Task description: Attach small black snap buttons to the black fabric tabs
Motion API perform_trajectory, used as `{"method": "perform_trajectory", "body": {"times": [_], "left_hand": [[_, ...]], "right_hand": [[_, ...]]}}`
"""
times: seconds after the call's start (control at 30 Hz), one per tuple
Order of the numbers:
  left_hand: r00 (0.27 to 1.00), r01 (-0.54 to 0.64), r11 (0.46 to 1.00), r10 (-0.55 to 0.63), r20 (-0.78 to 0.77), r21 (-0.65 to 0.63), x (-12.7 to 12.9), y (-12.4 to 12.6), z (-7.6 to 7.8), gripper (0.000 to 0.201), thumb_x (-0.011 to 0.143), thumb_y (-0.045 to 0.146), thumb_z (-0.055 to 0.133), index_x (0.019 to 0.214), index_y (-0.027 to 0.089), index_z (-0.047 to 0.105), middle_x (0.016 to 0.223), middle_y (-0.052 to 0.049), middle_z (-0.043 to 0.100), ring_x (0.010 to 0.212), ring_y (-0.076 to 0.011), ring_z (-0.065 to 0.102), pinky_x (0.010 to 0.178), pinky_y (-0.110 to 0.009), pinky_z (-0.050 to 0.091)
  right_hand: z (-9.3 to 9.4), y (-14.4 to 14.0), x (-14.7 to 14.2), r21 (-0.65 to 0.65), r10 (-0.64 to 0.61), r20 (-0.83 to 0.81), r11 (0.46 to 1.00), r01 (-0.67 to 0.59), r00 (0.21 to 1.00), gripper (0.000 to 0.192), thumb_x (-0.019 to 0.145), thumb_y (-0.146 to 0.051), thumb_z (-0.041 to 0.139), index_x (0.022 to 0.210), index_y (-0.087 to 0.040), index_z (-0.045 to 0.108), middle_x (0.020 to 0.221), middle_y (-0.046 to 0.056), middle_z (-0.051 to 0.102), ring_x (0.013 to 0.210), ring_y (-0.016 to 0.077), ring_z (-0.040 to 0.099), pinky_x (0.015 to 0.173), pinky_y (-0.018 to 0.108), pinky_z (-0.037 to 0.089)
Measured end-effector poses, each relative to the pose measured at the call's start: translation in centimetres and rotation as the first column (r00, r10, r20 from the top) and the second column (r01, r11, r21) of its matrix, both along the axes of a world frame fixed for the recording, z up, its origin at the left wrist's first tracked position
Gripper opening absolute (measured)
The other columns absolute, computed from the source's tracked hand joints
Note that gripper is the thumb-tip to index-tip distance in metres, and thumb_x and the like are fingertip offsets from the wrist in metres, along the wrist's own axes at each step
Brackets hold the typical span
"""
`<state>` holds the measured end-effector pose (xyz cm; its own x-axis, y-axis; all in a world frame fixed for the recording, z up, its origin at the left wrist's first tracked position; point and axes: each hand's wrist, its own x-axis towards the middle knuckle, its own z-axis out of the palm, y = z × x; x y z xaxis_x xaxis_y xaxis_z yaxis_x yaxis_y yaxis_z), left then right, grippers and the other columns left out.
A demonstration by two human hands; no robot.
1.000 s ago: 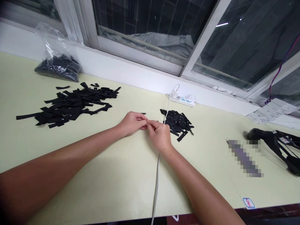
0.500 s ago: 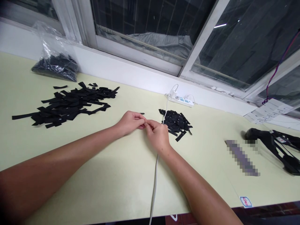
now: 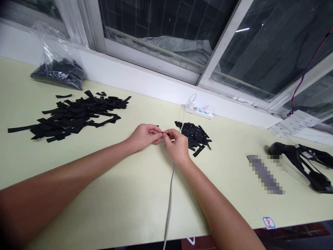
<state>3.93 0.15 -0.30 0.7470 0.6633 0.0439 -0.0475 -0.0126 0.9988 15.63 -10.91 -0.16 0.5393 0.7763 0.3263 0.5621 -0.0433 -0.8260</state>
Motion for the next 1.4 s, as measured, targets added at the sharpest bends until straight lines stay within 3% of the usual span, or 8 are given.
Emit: {"method": "perform_trajectory", "body": {"times": [0.13,0.23,0.37,0.6,1.03,1.2,1.3,1.4], "left_hand": [[0.992,-0.110,0.994,0.108,0.063,0.023,-0.2,0.5,0.4,0.006,0.081,0.014,0.065,0.087,0.012,0.064,0.074,-0.004,0.069,0.050,-0.0087,0.059,0.047,-0.022,0.052],[0.982,-0.159,0.987,0.156,0.105,0.020,-0.4,1.0,0.7,0.004,0.086,0.016,0.062,0.088,0.012,0.062,0.078,-0.005,0.069,0.051,-0.0078,0.059,0.047,-0.020,0.050],[0.983,-0.146,0.989,0.144,0.118,0.011,-0.3,1.3,0.7,0.007,0.088,0.017,0.060,0.087,0.011,0.063,0.080,-0.006,0.070,0.055,-0.0083,0.061,0.053,-0.021,0.053],[0.992,-0.097,0.995,0.094,0.086,0.030,-0.5,1.1,0.7,0.009,0.085,0.018,0.066,0.086,0.010,0.070,0.081,-0.007,0.071,0.056,-0.0078,0.060,0.053,-0.021,0.051],[0.998,-0.047,0.995,0.043,0.043,0.086,-0.4,1.2,0.1,0.009,0.083,0.019,0.068,0.086,0.011,0.070,0.080,-0.008,0.071,0.065,-0.0123,0.066,0.052,-0.021,0.051],[0.996,-0.032,0.996,0.025,0.081,0.087,-0.3,1.3,-0.2,0.012,0.081,0.022,0.070,0.087,0.011,0.071,0.076,-0.006,0.071,0.060,-0.0105,0.063,0.058,-0.024,0.053],[0.992,-0.082,0.986,0.067,0.108,0.147,-0.4,1.5,-0.2,0.014,0.081,0.025,0.070,0.086,0.012,0.073,0.077,-0.006,0.072,0.064,-0.0112,0.063,0.064,-0.025,0.053],[0.968,-0.227,0.935,0.187,0.165,0.274,-0.5,1.6,-0.2,0.017,0.082,0.030,0.070,0.088,0.015,0.074,0.085,-0.006,0.074,0.074,-0.0137,0.065,0.071,-0.027,0.054]], "right_hand": [[0.3,-0.2,0.5,-0.022,0.023,0.039,1.000,-0.022,0.999,0.020,0.083,-0.039,0.059,0.089,-0.021,0.066,0.085,0.003,0.068,0.071,0.0142,0.059,0.057,0.025,0.047],[0.7,-0.6,0.4,-0.093,0.106,0.084,0.991,-0.098,0.991,0.017,0.084,-0.037,0.058,0.087,-0.022,0.065,0.082,0.001,0.066,0.065,0.0112,0.053,0.057,0.024,0.042],[1.2,-1.2,0.0,-0.206,0.212,0.147,0.962,-0.180,0.966,0.017,0.086,-0.035,0.055,0.090,-0.023,0.065,0.084,0.000,0.067,0.064,0.0103,0.050,0.059,0.025,0.039],[1.4,-1.4,-0.1,-0.290,0.214,0.176,0.944,-0.157,0.961,0.017,0.087,-0.035,0.053,0.092,-0.025,0.065,0.082,-0.002,0.068,0.057,0.0094,0.047,0.058,0.026,0.038],[0.8,-1.2,0.2,-0.237,0.253,0.134,0.947,-0.217,0.958,0.017,0.084,-0.035,0.060,0.091,-0.025,0.071,0.083,0.000,0.069,0.068,0.0122,0.056,0.064,0.027,0.042],[0.7,-1.0,0.4,-0.146,0.227,0.008,0.964,-0.223,0.974,0.020,0.081,-0.039,0.065,0.089,-0.022,0.071,0.087,0.002,0.069,0.070,0.0124,0.057,0.063,0.027,0.044],[0.7,-0.8,0.9,-0.111,0.168,-0.090,0.978,-0.177,0.982,0.025,0.080,-0.043,0.066,0.090,-0.020,0.070,0.080,0.003,0.068,0.068,0.0131,0.057,0.061,0.027,0.044],[0.6,-0.8,1.5,-0.042,0.075,-0.171,0.996,-0.083,0.982,0.031,0.078,-0.045,0.069,0.093,-0.018,0.068,0.081,0.004,0.069,0.072,0.0156,0.062,0.063,0.029,0.048]]}}
